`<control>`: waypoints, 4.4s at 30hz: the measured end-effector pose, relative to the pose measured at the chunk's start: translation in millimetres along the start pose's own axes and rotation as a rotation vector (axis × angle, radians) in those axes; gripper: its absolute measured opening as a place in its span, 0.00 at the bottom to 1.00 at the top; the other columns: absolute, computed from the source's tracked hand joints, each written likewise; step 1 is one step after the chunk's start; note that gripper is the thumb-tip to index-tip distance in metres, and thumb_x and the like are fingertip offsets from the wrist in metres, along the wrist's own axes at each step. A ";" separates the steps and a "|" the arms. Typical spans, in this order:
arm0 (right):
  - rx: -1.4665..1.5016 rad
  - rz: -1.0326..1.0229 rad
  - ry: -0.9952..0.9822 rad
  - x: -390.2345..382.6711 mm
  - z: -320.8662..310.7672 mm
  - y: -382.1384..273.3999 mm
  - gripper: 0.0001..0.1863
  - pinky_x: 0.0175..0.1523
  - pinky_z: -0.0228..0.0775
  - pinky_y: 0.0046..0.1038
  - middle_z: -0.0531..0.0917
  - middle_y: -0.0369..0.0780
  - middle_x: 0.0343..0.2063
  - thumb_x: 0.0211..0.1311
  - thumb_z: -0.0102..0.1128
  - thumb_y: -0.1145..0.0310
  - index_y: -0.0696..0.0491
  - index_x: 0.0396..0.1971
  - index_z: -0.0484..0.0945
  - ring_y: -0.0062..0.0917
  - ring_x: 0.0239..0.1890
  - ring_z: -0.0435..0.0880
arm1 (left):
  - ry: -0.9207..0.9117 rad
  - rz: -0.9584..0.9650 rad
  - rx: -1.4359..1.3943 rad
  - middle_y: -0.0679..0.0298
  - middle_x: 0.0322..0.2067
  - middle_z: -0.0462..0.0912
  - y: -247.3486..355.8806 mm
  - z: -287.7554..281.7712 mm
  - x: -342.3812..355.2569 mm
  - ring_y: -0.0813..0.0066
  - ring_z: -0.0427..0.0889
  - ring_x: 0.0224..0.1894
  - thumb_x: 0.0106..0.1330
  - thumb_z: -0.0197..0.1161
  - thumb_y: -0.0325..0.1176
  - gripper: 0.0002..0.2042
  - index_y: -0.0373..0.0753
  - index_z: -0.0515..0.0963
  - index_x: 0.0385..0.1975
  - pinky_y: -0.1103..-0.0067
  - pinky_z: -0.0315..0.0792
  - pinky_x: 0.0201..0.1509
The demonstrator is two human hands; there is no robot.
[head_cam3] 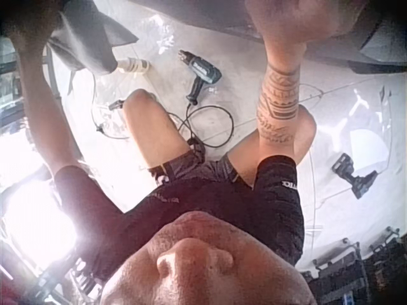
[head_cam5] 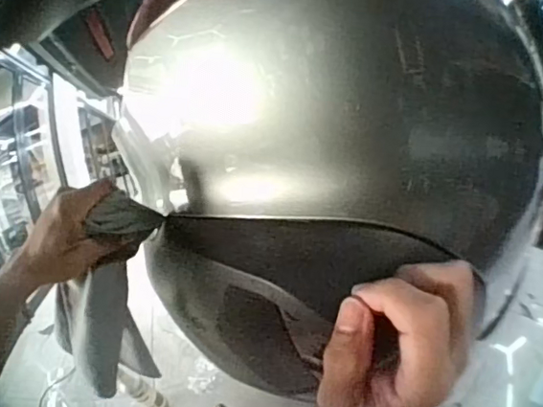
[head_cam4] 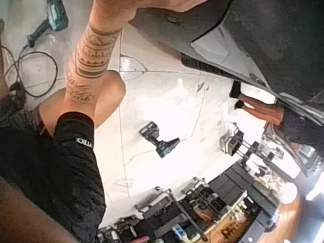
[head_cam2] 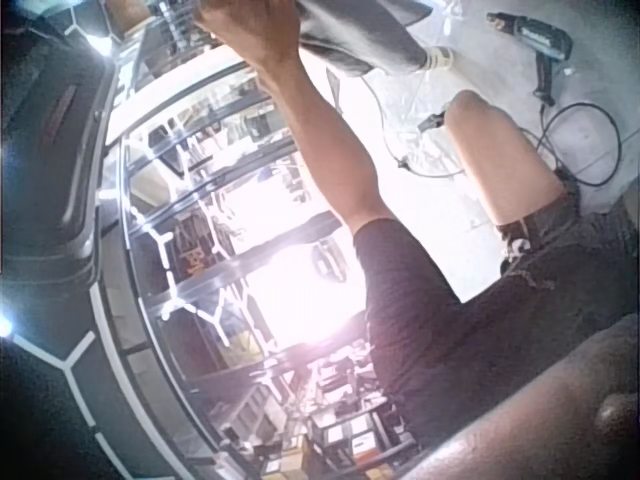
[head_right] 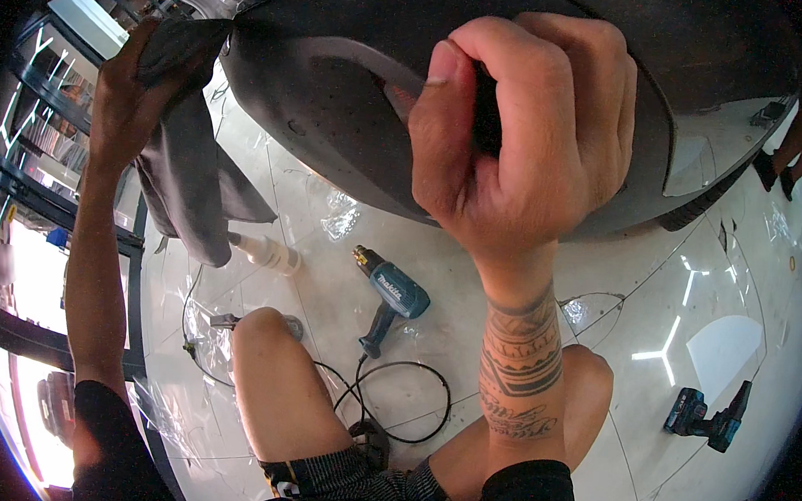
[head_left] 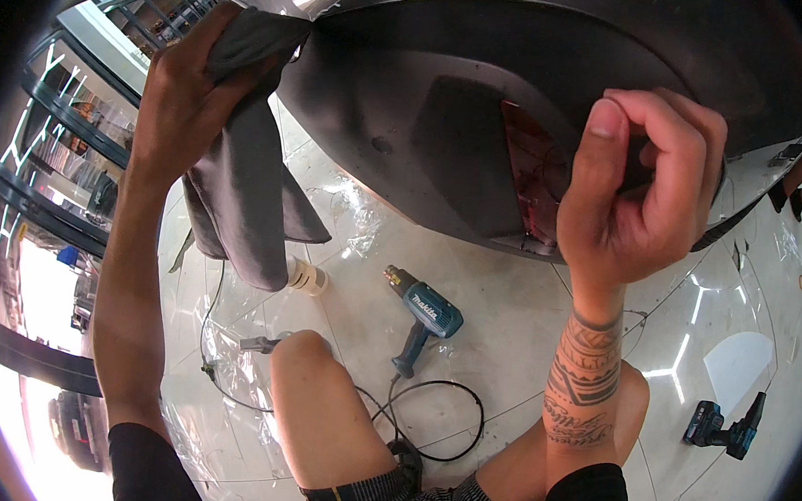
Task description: The person applies a protective film to the rear bumper of a car. They use a heat gun to warm the film and a microfiber cloth to smooth it out, ensuring it adheres properly to the curved surface.
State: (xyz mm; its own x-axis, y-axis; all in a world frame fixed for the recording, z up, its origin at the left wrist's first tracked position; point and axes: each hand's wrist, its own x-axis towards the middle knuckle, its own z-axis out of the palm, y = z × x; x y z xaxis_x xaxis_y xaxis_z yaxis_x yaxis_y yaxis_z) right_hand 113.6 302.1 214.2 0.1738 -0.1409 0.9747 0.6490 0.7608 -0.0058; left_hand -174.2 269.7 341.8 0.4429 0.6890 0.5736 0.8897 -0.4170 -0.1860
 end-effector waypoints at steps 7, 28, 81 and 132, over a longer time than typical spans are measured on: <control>-0.003 0.017 -0.014 -0.2 -1.8 -2.6 0.03 0.26 0.56 0.18 0.78 0.36 0.25 0.52 0.60 0.76 0.56 0.27 0.77 0.21 0.26 0.72 | 0.070 -0.245 0.051 0.51 0.37 0.81 2.8 18.3 -10.6 0.61 0.83 0.37 0.55 0.64 0.31 0.21 0.36 0.71 0.49 0.71 0.77 0.43; 0.028 -0.011 -0.004 -2.5 -1.4 5.5 0.03 0.29 0.62 0.19 0.77 0.38 0.26 0.51 0.60 0.76 0.56 0.28 0.77 0.24 0.27 0.74 | 0.040 -0.289 0.099 0.51 0.36 0.82 -7.7 13.5 -30.0 0.64 0.83 0.37 0.53 0.67 0.33 0.21 0.33 0.72 0.46 0.73 0.75 0.43; -0.008 -0.108 -0.078 -1.0 -6.8 21.9 0.04 0.27 0.59 0.18 0.77 0.37 0.25 0.50 0.60 0.76 0.56 0.28 0.77 0.22 0.26 0.73 | 0.115 0.017 0.271 0.49 0.39 0.80 -2.4 -7.9 -12.7 0.58 0.82 0.41 0.48 0.66 0.23 0.21 0.34 0.74 0.45 0.70 0.77 0.44; 0.070 0.030 -0.055 0.0 0.7 -2.3 0.03 0.29 0.62 0.19 0.77 0.39 0.26 0.52 0.58 0.77 0.57 0.28 0.76 0.23 0.26 0.72 | 0.017 -0.116 0.209 0.46 0.34 0.80 -16.8 21.2 -48.0 0.59 0.82 0.37 0.51 0.62 0.23 0.16 0.28 0.73 0.40 0.72 0.72 0.43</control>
State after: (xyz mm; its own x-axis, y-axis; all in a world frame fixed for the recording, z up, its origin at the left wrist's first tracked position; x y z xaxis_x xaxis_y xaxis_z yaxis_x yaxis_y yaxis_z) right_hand 111.6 300.8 214.4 0.1498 -0.0835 0.9852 0.5904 0.8068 -0.0214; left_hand -208.1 256.3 300.5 0.3363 0.7141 0.6140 0.9388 -0.2029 -0.2782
